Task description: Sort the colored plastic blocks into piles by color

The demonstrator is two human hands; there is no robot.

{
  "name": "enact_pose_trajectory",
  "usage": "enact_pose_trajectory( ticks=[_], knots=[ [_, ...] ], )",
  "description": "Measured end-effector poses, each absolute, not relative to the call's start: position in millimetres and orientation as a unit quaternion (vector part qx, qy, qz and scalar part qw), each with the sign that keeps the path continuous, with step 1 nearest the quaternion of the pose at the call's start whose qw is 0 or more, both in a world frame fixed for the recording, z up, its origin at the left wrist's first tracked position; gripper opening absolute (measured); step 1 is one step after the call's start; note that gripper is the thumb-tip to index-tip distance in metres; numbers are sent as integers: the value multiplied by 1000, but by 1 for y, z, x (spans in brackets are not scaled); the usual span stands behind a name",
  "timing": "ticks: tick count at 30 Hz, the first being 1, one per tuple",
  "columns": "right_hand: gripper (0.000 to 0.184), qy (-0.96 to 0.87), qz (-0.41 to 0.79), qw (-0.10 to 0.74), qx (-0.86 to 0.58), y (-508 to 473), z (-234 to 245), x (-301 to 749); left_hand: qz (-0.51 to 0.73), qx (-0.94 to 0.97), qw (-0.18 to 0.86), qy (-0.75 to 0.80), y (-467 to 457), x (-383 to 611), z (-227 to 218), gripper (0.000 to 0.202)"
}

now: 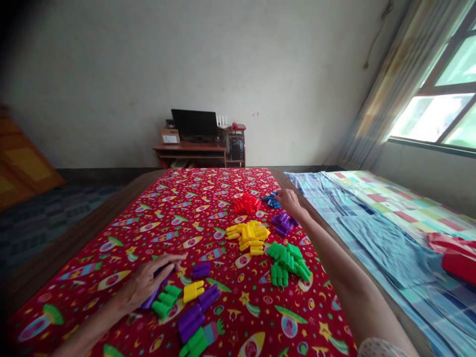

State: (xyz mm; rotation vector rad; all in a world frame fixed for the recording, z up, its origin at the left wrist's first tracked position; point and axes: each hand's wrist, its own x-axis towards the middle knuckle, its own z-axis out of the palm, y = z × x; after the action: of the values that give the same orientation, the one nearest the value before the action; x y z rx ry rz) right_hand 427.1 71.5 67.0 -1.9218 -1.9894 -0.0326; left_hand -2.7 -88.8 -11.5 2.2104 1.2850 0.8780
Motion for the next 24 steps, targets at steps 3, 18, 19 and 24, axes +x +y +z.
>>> enact_pose_trajectory(
  ticks=[3, 18, 19, 24],
  knots=[
    [25, -735, -46, 104, -668, 76, 54, 418, 316, 799, 215, 465, -89, -3, -12, 30],
    [28, -861, 1, 147, -486, 18, 69, 347, 313, 792, 229, 471, -93, 1, -7, 32],
    [27, -890, 34, 152, -428, 3, 68, 331, 310, 792, 231, 472, -93, 2, -7, 33],
    [18, -964, 112, 58, -232, -62, 50, 253, 306, 791, 231, 476, -95, 2, -6, 35]
  ],
)
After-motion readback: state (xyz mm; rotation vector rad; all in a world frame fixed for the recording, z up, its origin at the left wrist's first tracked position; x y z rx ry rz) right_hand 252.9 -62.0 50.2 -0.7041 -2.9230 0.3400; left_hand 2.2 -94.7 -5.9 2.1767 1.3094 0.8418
